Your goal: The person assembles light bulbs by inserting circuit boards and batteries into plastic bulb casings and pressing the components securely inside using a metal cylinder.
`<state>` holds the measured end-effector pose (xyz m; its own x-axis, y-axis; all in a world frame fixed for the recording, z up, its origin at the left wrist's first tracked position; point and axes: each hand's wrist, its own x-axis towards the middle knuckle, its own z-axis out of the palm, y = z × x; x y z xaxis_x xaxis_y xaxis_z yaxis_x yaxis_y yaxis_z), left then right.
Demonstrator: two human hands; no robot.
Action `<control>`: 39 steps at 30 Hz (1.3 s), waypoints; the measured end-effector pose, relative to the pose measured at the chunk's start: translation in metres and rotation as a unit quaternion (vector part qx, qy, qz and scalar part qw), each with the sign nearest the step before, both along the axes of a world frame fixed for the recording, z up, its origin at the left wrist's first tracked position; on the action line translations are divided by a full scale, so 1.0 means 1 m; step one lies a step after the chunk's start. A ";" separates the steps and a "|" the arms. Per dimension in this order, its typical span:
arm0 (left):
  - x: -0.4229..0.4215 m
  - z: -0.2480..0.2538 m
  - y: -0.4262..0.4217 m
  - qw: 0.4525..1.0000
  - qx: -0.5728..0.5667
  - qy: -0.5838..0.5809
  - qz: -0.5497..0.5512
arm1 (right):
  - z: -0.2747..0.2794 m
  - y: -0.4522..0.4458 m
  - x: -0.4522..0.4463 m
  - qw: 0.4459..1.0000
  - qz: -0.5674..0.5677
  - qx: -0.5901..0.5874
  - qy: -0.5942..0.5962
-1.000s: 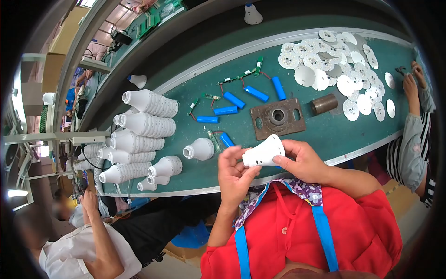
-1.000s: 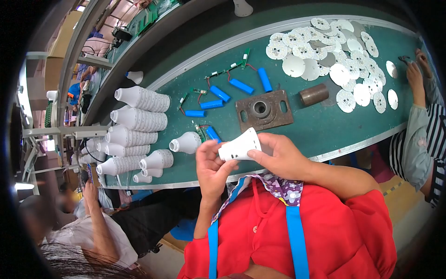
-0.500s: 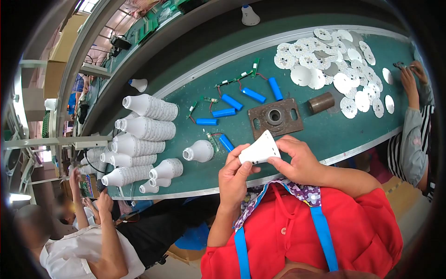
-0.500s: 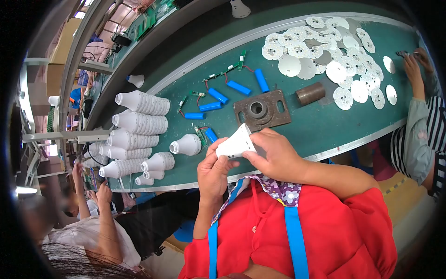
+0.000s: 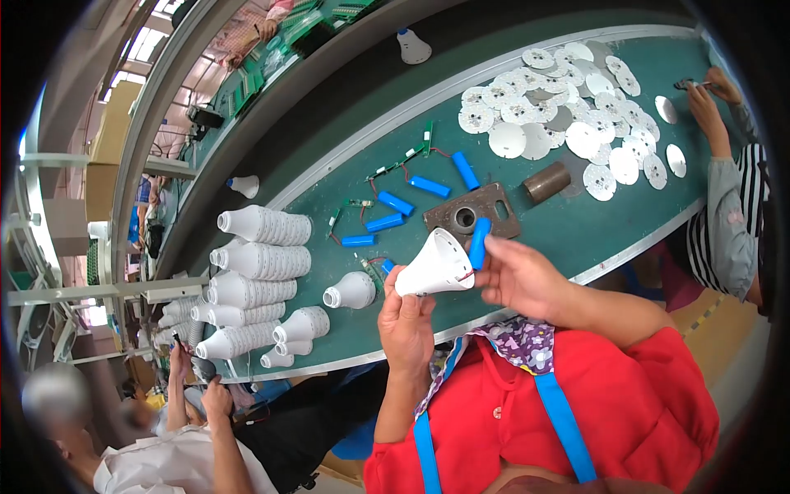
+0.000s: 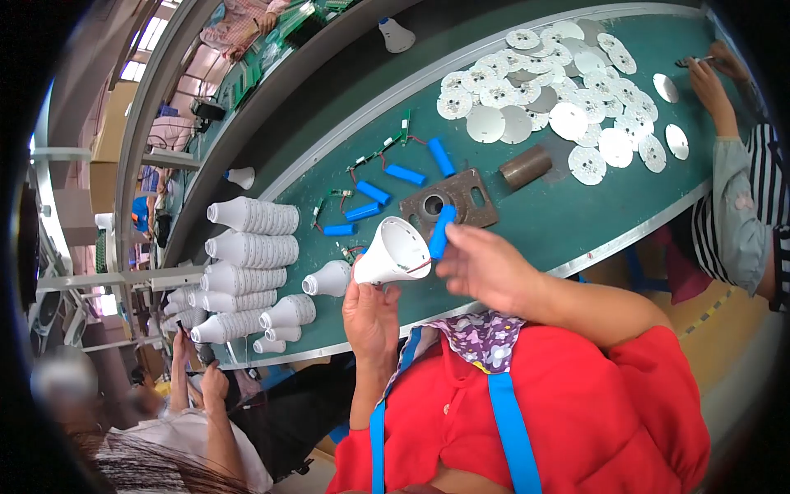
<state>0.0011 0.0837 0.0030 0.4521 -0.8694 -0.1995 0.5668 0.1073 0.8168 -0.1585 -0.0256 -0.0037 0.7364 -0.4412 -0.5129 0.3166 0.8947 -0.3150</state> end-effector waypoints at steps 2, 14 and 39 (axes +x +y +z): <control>0.002 -0.006 0.004 1.000 0.020 0.017 0.007 | 0.002 -0.007 0.003 0.995 -0.039 -0.086 0.013; -0.012 -0.005 0.000 0.990 -0.006 -0.131 -0.050 | 0.030 -0.006 -0.023 0.596 0.120 -0.743 0.281; 0.005 -0.037 0.018 0.995 -0.021 0.078 -0.055 | 0.045 0.009 -0.013 0.593 0.046 -0.777 0.208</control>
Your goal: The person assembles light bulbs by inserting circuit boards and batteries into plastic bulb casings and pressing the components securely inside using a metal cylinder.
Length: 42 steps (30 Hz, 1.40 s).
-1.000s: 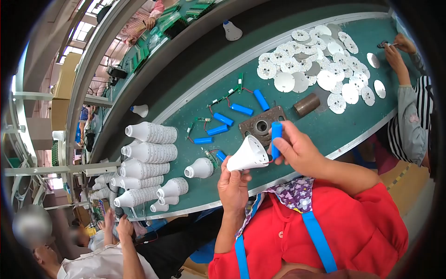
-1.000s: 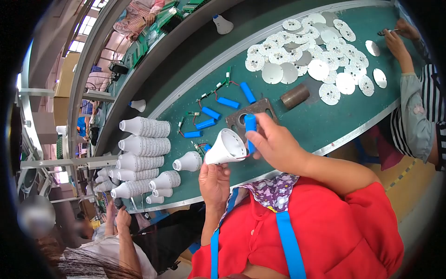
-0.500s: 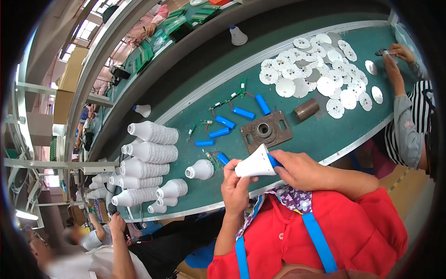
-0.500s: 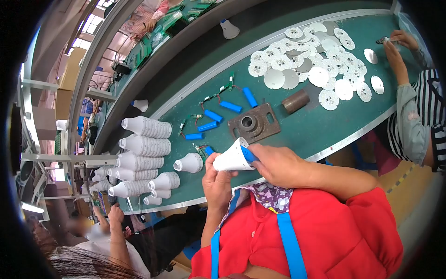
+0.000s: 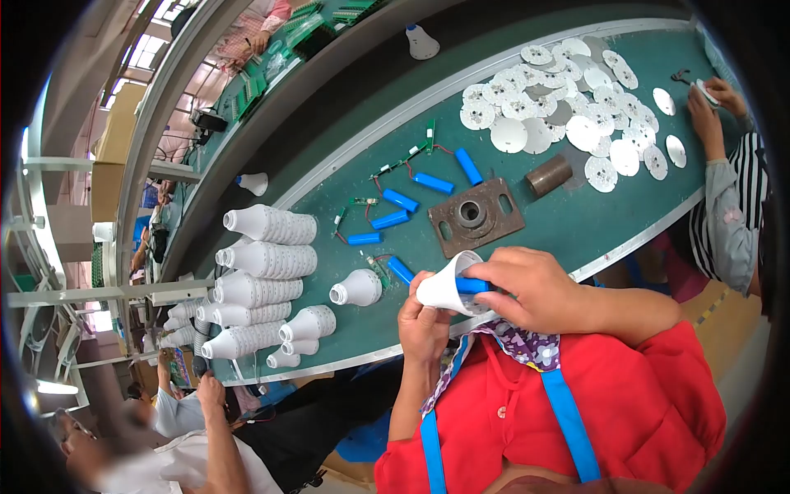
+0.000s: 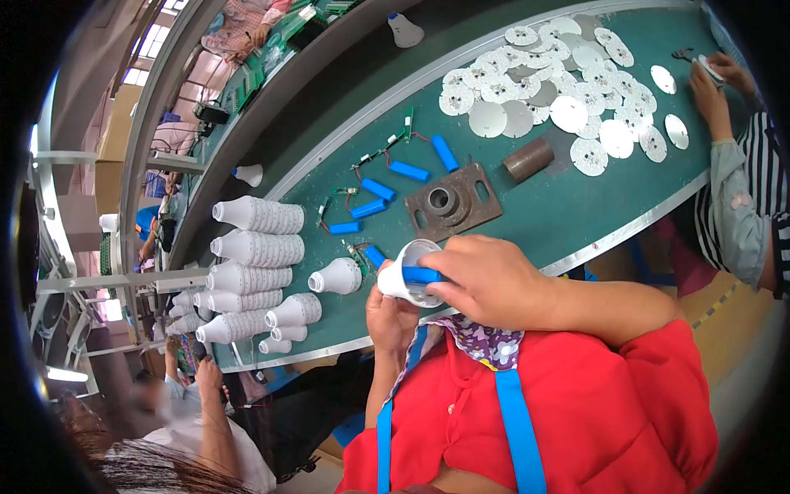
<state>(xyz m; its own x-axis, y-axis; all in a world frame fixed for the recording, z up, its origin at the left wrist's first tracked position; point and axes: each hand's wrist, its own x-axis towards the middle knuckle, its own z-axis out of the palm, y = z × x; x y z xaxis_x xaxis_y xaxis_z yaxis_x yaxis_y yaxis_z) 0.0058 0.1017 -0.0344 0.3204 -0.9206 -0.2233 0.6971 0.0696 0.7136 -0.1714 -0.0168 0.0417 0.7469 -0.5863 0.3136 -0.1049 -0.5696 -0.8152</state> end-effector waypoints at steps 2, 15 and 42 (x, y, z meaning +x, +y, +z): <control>0.001 -0.002 0.000 0.999 -0.018 0.027 -0.003 | 0.005 0.000 0.003 0.999 0.004 -0.032 -0.007; 0.000 -0.007 0.005 0.995 0.062 0.046 0.063 | -0.001 0.000 0.011 0.984 -0.027 -0.173 -0.024; -0.008 -0.017 -0.004 0.992 0.107 0.070 0.007 | 0.000 -0.010 0.002 0.976 -0.004 -0.217 0.032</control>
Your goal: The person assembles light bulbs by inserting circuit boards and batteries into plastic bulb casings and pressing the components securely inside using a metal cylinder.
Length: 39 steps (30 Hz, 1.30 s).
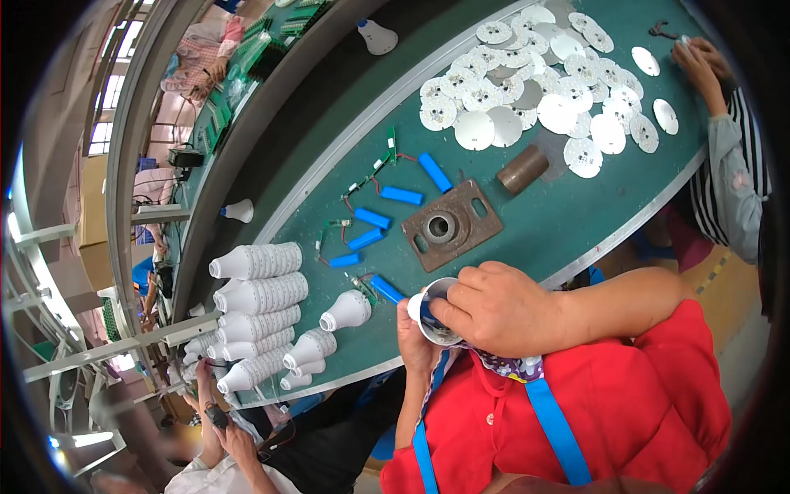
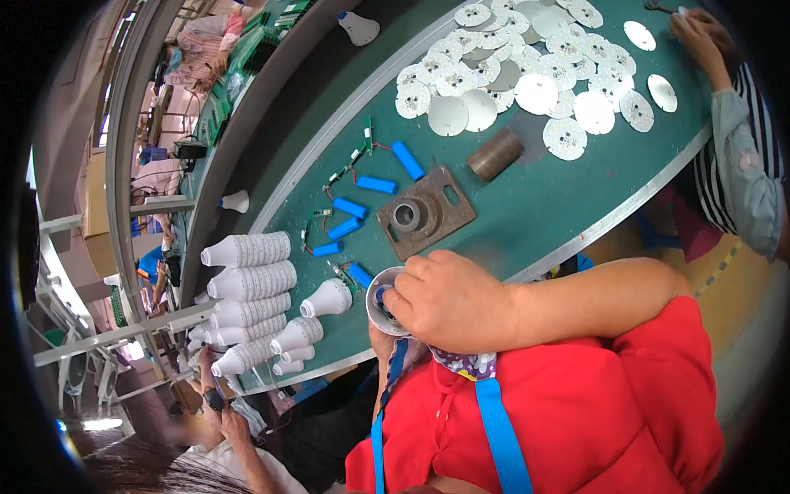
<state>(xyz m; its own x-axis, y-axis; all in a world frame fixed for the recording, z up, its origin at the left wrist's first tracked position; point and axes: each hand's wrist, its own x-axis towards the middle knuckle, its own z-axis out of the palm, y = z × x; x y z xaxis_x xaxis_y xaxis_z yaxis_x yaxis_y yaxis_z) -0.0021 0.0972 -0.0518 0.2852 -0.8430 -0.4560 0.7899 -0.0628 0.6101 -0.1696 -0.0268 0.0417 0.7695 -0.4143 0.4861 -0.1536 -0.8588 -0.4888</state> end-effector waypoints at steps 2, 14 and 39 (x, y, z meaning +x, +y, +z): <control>-0.006 0.007 -0.009 1.000 0.007 0.001 -0.012 | 0.003 -0.003 -0.001 1.000 -0.002 -0.001 0.018; -0.002 0.031 -0.104 0.971 0.004 -0.203 -0.123 | 0.008 -0.067 0.011 0.984 -0.039 -0.021 0.170; 0.022 0.075 -0.114 0.955 -0.053 -0.134 -0.258 | 0.046 -0.087 0.060 0.926 0.066 -0.064 0.366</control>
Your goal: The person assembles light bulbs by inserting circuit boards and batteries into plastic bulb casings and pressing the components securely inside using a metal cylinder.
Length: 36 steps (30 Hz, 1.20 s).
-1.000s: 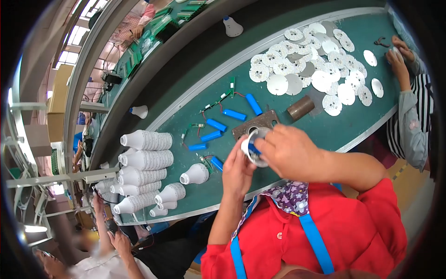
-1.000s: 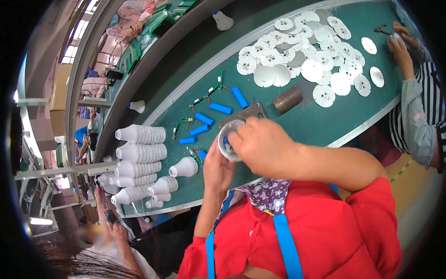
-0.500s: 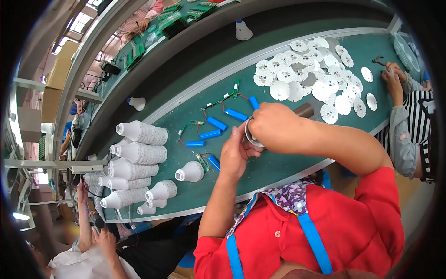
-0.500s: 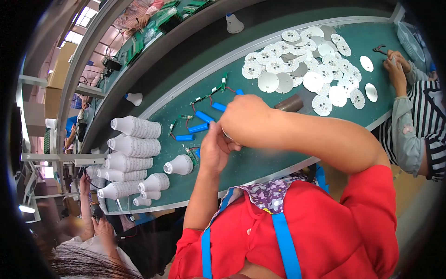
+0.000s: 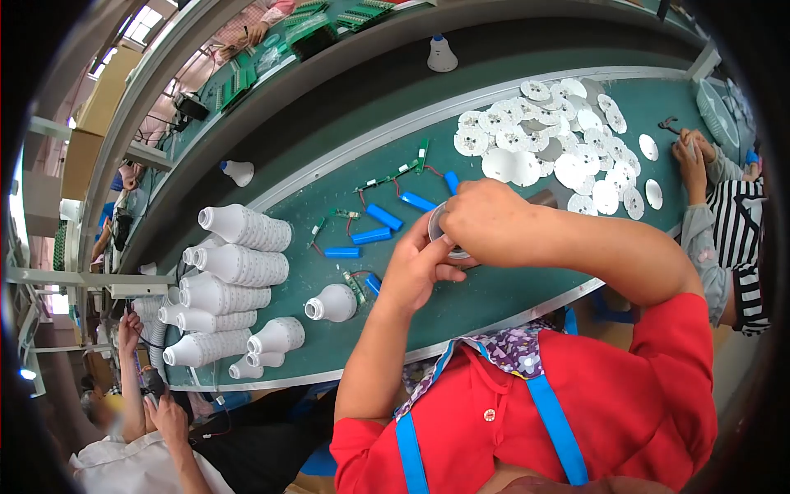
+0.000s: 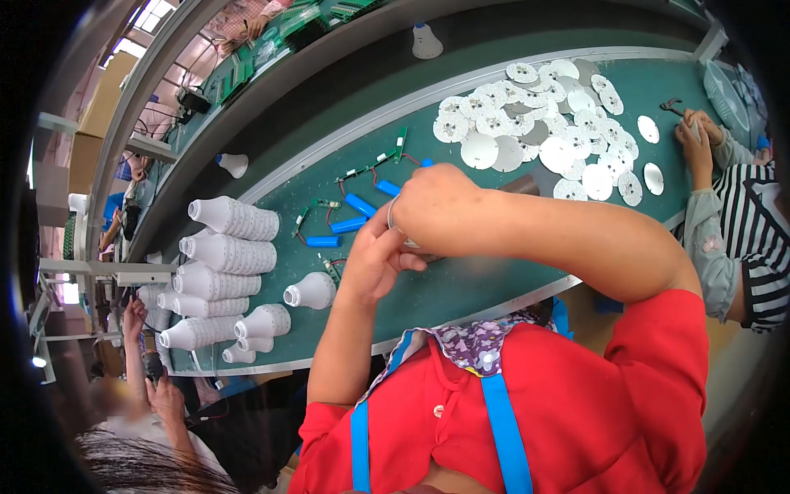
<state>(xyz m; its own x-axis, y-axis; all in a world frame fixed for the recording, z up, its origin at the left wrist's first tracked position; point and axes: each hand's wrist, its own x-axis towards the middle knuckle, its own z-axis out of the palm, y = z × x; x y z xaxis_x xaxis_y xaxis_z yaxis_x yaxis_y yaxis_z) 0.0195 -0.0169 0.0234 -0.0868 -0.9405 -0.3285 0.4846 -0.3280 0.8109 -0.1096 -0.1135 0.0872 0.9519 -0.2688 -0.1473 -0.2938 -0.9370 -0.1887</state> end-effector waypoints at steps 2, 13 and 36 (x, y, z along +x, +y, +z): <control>-0.001 -0.003 -0.003 1.000 0.008 0.016 0.006 | 0.003 -0.001 0.000 1.000 -0.002 0.005 0.028; -0.005 0.000 -0.010 0.997 0.071 0.031 0.027 | -0.003 -0.042 -0.030 0.940 -0.208 0.225 -0.147; -0.010 -0.003 -0.005 0.994 0.075 0.047 0.070 | -0.038 -0.036 -0.026 0.658 -0.272 0.701 0.034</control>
